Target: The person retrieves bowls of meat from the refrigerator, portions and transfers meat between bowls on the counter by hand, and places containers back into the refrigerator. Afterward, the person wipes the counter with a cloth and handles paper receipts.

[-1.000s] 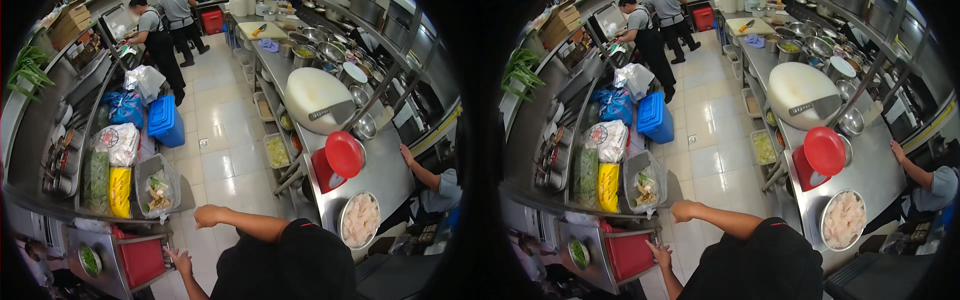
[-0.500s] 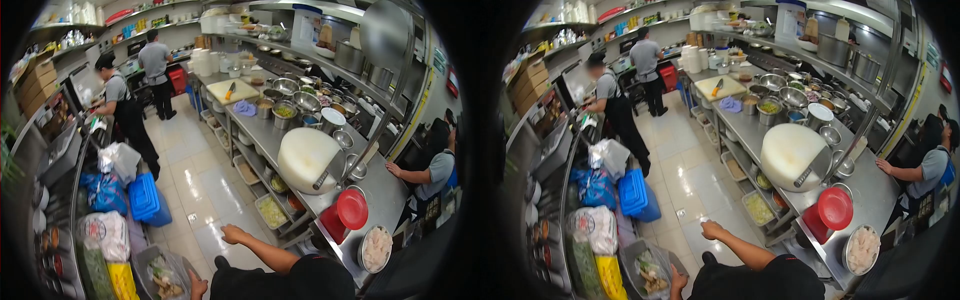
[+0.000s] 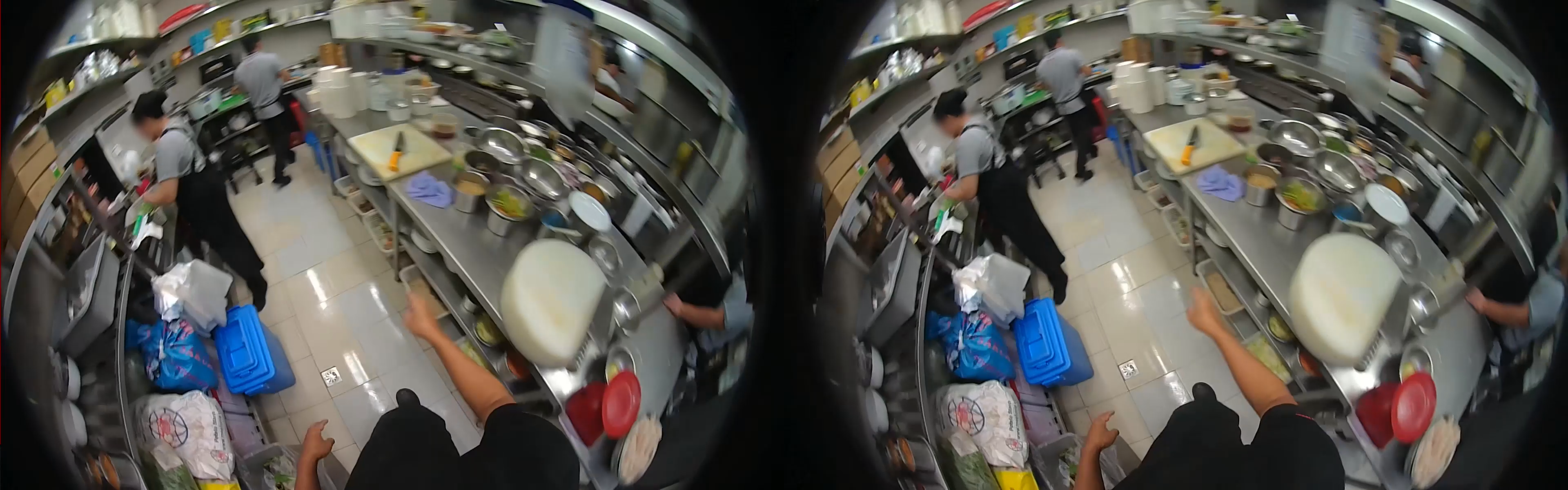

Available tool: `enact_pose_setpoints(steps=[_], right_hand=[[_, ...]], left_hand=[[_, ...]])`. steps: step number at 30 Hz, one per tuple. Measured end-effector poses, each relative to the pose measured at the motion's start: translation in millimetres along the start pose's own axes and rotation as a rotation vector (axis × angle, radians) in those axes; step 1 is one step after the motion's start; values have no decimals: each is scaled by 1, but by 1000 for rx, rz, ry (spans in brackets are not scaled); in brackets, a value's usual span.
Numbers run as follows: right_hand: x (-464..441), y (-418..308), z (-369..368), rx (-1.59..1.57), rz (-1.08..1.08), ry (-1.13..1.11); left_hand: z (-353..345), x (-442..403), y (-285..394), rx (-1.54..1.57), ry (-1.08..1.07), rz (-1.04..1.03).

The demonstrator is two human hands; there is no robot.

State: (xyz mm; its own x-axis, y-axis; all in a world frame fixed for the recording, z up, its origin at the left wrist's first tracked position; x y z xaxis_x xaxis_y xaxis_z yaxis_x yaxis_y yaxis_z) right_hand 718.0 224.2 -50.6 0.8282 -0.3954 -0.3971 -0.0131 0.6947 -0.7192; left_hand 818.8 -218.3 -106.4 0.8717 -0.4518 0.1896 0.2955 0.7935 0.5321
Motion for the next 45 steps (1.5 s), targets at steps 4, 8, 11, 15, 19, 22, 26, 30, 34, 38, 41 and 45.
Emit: enact_pose_setpoints(steps=[4,8,11,15,19,22,26,30,34,38,41,45], right_hand=[[-148,24,25,193,179,152],[-310,185,-17,438,326,213],[-371,172,2,574,-80,-130],[-363,173,3,492,-351,-70],[-323,142,6,168,-209,34],[-253,85,13,-166,-157,16],[-110,-32,36,-608,-304,-244],[43,-135,71,-788,-536,-526],[151,-198,105,-903,-540,-584],[214,-253,145,-1004,-249,-458],[255,-218,151,-1000,-381,-483],[327,-209,163,-744,-471,-595]], left_hand=[[-56,9,-21,43,-149,256],[-71,19,5,120,-279,486],[-75,17,14,67,-291,511],[-50,10,44,128,-278,565],[-57,-8,55,162,-309,491],[-68,-27,51,311,-185,360],[-47,-39,68,365,24,219],[-42,-37,97,324,231,28],[-41,8,136,353,327,-73],[-32,85,178,867,179,-105],[-45,106,212,999,232,-44],[-28,158,271,959,171,-481]])
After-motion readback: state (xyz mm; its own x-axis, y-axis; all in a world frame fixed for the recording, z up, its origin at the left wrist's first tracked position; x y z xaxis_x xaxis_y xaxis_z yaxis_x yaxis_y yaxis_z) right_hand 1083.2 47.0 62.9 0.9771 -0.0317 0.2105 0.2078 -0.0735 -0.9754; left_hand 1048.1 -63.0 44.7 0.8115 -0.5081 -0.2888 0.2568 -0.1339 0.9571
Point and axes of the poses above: each hand's wrist, its own x-axis away from the middle knuckle, its own z-axis out of the back of the hand, y = z × x, the point moved 4 cm from there along -x, towards the middle knuckle, and after that the axes turned 10 degrees about -x, right-handed, at the moved point
